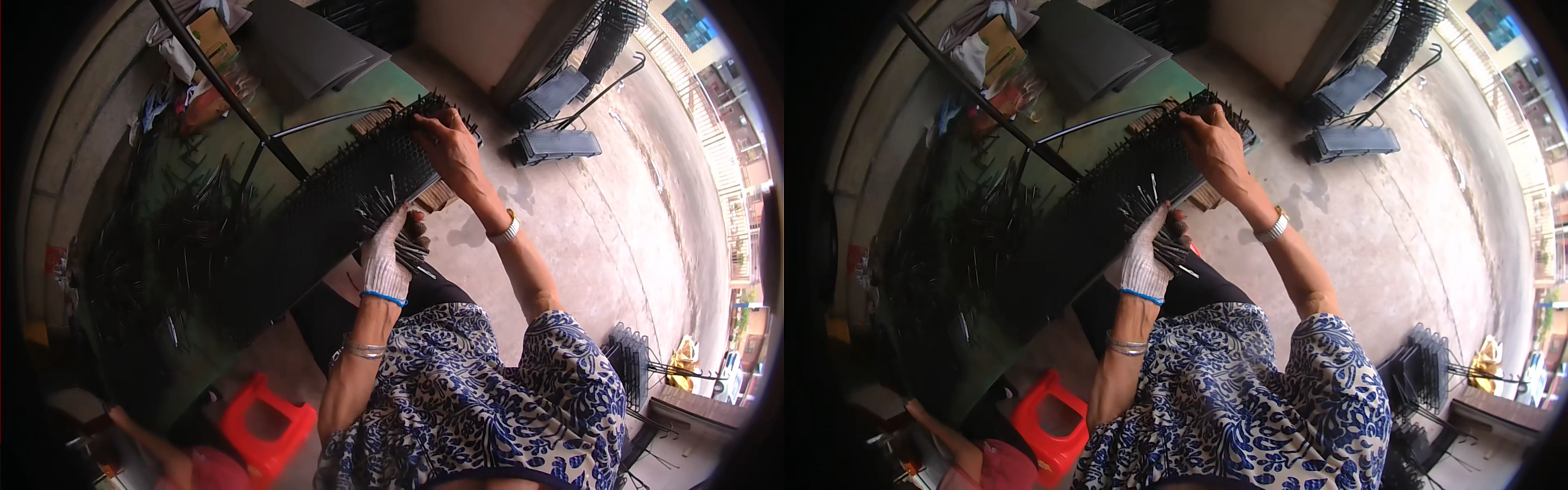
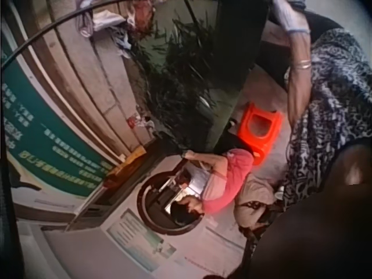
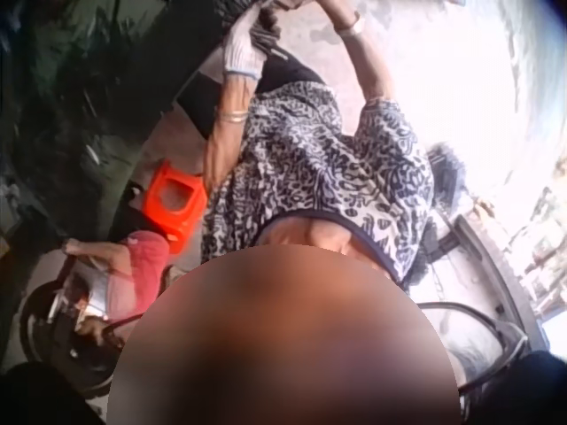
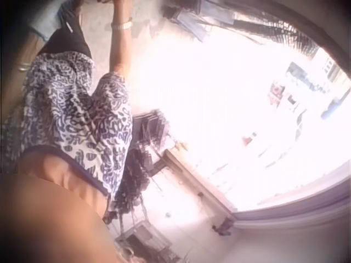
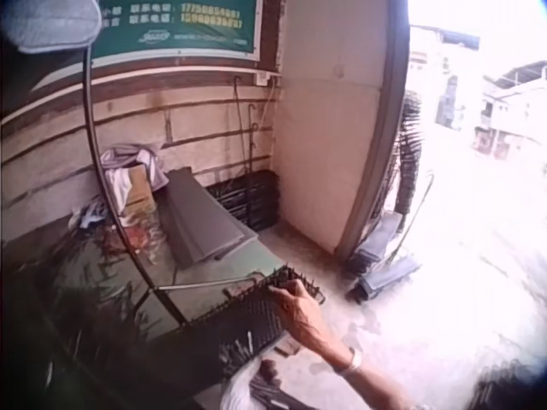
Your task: Inserting small pins into a black mesh grid panel to assemble a component.
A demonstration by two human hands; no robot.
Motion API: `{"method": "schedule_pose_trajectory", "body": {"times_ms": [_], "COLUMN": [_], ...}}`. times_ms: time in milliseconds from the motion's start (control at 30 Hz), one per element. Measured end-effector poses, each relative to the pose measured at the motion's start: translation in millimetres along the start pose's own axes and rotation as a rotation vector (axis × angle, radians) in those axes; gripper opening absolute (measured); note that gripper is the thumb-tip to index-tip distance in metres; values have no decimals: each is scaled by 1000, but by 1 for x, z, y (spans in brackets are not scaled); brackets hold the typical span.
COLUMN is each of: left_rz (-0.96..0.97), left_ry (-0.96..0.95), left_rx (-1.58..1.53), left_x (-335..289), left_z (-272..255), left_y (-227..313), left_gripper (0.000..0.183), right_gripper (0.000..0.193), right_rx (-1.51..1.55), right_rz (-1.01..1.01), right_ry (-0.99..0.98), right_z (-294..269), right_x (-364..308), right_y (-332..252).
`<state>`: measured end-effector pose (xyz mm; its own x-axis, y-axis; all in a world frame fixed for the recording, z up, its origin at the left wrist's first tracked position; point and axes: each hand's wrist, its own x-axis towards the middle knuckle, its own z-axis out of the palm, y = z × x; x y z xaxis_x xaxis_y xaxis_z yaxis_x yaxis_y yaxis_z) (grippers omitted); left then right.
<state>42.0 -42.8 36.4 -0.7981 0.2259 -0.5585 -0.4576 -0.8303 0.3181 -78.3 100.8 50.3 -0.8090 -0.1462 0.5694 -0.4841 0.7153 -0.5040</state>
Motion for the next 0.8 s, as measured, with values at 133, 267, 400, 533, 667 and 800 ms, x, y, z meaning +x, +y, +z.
{"method": "schedule_pose_trajectory", "body": {"times_ms": [133, 267, 400, 533, 667, 800], "left_rz": [101, 47, 55, 37, 65, 75], "left_ry": [142, 110, 85, 104, 141, 102], "left_rx": [108, 87, 177, 179, 226, 166], "left_x": [-3, -4, -7, -6, -6, 4], "left_z": [5, 8, 6, 5, 6, -6], "left_y": [-1, -5, -5, -6, -6, -7], "left_gripper": [17, 18, 18, 18, 18, 18], "right_gripper": [25, 25, 22, 21, 18, 15], "right_rx": [450, 701, 710, 733, 761, 715], "right_rz": [385, 426, 561, 574, 569, 425], "right_ry": [-684, -651, -553, -572, -656, -435], "right_z": [-42, -36, -41, -40, -41, -42], "right_x": [-8, -28, -29, -28, -24, -19], "right_y": [-42, -31, -40, -41, -36, -27]}}
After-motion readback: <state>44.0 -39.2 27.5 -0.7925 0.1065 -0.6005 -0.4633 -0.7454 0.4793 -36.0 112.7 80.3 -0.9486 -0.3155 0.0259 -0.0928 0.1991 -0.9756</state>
